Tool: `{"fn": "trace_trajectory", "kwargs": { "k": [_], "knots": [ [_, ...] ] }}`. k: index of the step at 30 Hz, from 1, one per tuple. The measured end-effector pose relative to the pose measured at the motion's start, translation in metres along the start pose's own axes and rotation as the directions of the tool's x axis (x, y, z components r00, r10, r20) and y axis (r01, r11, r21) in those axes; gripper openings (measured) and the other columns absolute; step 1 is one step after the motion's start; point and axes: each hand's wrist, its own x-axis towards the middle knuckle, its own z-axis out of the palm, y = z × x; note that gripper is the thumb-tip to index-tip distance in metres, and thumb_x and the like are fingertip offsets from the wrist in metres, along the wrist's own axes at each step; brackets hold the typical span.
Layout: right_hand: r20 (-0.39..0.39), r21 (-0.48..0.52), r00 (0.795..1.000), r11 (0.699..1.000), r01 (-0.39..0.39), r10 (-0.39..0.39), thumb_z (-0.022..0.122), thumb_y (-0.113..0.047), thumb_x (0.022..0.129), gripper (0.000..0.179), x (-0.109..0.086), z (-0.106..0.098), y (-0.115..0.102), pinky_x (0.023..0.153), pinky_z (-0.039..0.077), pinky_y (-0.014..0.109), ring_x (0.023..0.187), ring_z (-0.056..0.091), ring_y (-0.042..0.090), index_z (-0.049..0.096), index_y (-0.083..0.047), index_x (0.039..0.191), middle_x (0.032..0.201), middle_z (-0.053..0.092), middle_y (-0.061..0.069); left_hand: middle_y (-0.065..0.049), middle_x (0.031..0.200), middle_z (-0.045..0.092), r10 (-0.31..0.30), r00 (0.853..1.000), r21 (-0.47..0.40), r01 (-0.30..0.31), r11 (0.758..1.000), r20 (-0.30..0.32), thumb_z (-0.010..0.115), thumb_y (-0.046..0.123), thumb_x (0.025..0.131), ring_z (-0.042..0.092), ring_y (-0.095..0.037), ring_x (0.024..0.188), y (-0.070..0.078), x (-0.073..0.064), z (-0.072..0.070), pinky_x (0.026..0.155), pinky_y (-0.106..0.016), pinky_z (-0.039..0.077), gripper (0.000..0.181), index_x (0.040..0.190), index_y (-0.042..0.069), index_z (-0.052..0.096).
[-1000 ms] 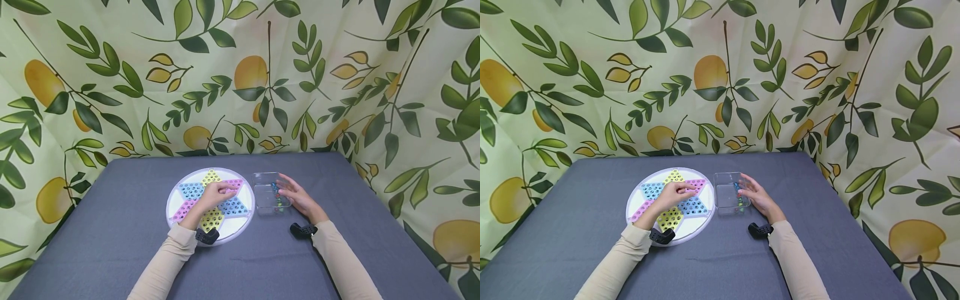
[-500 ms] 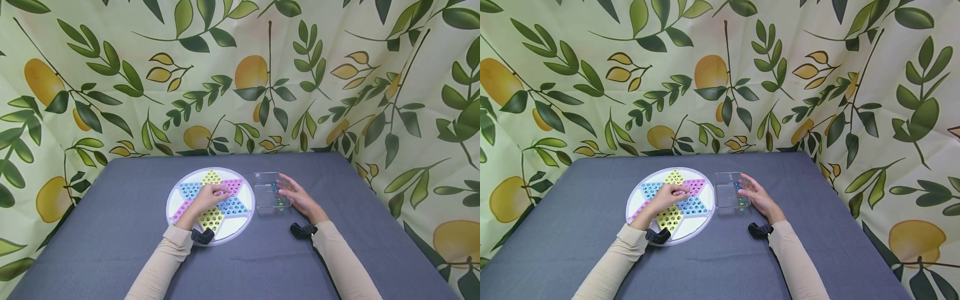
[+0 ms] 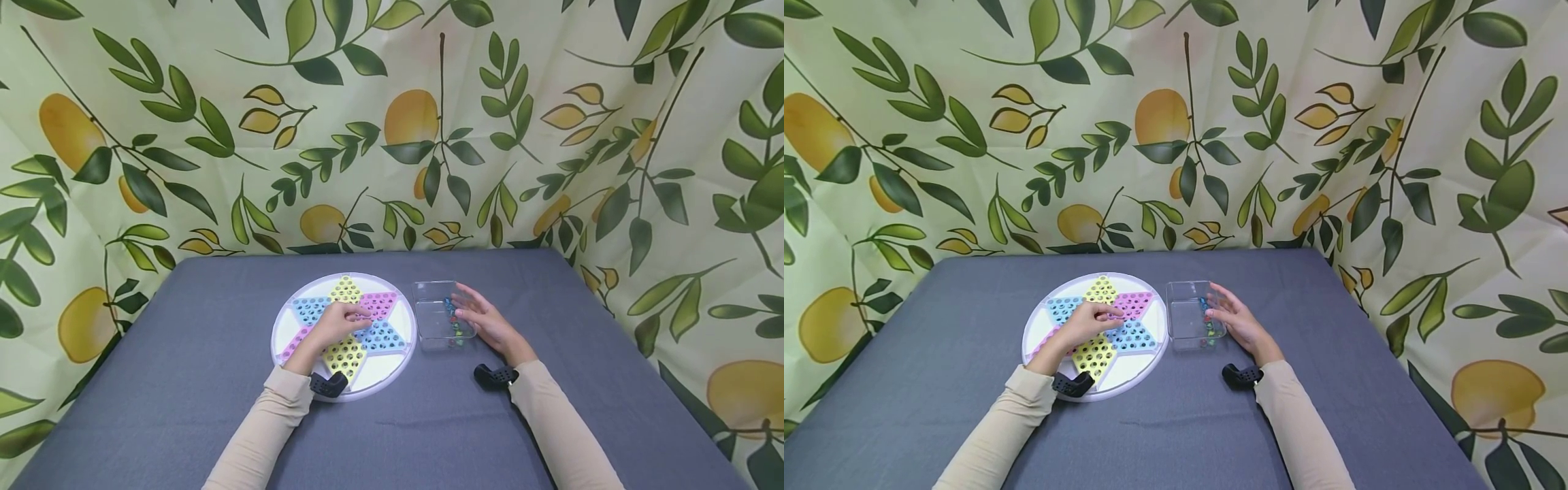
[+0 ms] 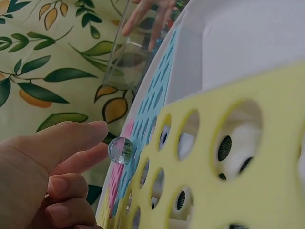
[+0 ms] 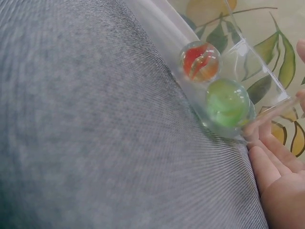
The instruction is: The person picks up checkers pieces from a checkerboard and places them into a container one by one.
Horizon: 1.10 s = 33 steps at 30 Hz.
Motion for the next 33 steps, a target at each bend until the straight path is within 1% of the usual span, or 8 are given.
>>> {"fn": "trace_trajectory", "kwargs": {
  "k": [9,19,23,29,33],
  "knots": [
    [0.003,0.002,1.000,1.000,0.009,-0.009,0.054,-0.009,0.097,0.071,0.0009,0.0000,0.0007,0.123,0.005,0.055,0.152,0.009,0.035,0.013,-0.014,0.155,0.161,0.015,0.020,0.007,0.057,0.038,-0.014,0.999,0.014,0.013,1.000,0.037,0.074,0.016,0.082,0.033,-0.007,0.054,-0.0015,-0.0011,-0.0021,0.048,-0.016,0.028,0.028,0.107,0.005,0.072],
    [0.012,-0.013,1.000,1.000,0.013,-0.013,0.053,-0.011,0.098,0.071,0.0008,-0.0013,0.0025,0.122,0.005,0.056,0.152,0.008,0.035,0.011,-0.015,0.155,0.162,0.014,0.019,0.007,0.055,0.038,-0.042,0.998,0.055,0.040,0.998,0.043,0.076,0.018,0.080,0.033,-0.007,0.053,-0.0035,-0.0011,-0.0018,0.048,-0.015,0.027,0.028,0.106,0.009,0.074],
    [0.013,-0.017,1.000,1.000,0.010,-0.010,0.058,-0.017,0.096,0.075,-0.0001,-0.0016,0.0026,0.122,0.007,0.056,0.152,0.009,0.034,0.013,-0.017,0.155,0.162,0.014,0.019,0.007,0.055,0.038,-0.045,0.998,0.059,0.042,0.997,0.045,0.077,0.016,0.079,0.033,-0.006,0.053,-0.0035,-0.0003,-0.0022,0.048,-0.015,0.027,0.026,0.104,0.009,0.074],
    [0.036,-0.052,0.999,0.998,0.040,-0.038,0.064,-0.030,0.092,0.080,0.0005,-0.0049,0.0058,0.122,0.010,0.056,0.152,0.010,0.036,0.016,-0.022,0.155,0.161,0.014,0.021,0.007,0.054,0.037,-0.043,0.998,0.054,0.041,0.998,0.038,0.076,0.015,0.079,0.032,-0.006,0.051,-0.0038,0.0008,-0.0016,0.047,-0.015,0.027,0.025,0.103,0.009,0.074],
    [0.032,-0.045,0.999,0.998,0.040,-0.039,0.064,-0.028,0.093,0.080,-0.0002,-0.0033,0.0053,0.122,0.010,0.056,0.152,0.010,0.035,0.015,-0.020,0.155,0.161,0.015,0.020,0.007,0.056,0.040,-0.059,0.998,0.041,0.058,0.997,0.036,0.076,0.015,0.079,0.033,-0.006,0.052,-0.0042,0.0001,-0.0014,0.047,-0.015,0.028,0.024,0.103,0.009,0.074]
  ]
}}
